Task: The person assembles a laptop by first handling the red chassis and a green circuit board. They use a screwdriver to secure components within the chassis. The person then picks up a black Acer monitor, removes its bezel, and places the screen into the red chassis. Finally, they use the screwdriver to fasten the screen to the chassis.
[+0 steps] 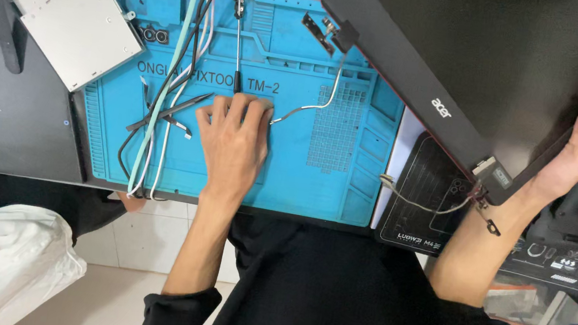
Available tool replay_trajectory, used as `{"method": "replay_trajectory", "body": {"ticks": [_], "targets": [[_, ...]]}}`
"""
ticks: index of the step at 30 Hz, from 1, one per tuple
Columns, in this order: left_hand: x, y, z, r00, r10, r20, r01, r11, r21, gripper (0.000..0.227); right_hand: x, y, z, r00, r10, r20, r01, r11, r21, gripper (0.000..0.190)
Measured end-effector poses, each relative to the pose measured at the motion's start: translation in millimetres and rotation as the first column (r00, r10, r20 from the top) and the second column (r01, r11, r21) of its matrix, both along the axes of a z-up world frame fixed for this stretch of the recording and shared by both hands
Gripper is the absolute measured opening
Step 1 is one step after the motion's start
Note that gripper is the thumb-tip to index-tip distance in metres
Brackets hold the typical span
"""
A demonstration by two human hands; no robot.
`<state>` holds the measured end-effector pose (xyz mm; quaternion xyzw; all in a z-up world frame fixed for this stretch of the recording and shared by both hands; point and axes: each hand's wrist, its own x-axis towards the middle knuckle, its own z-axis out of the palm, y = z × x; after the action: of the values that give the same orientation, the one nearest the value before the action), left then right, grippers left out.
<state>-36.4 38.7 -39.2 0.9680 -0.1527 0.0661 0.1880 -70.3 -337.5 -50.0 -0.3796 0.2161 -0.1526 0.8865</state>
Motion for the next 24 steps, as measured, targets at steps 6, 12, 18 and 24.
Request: {"method": "replay_trajectory", "body": {"ticks": [6,12,18,24], "targets": [[11.0,13.7,2.3,0.982,0.187,0.009,-0.184,0.976,-0.115,0.004,-4.4,-0.3,1.4,0.994,0.094,0.053,-0.089,0.993,-0.078,0.054],[65.8,73.3,13.1,0.939,0.268,0.217,-0.279,0.96,0.018,0.013,-6.2,-9.4,-5.7,0.999,0.024,-0.033,-0.02,0.993,0.119,0.051],[94.5,94.6,36.1,0.921,0.254,0.295,-0.262,0.965,-0.012,0.02,-10.2,-6.5,-13.8,0.992,0.09,-0.085,-0.07,0.974,0.214,0.049],[57.3,65.3,49.6,0.886,0.399,-0.235,-0.462,0.8,-0.383,0.031,-14.4,15.2,-7.0,0.976,0.18,-0.124,-0.168,0.981,0.099,0.045]]}}
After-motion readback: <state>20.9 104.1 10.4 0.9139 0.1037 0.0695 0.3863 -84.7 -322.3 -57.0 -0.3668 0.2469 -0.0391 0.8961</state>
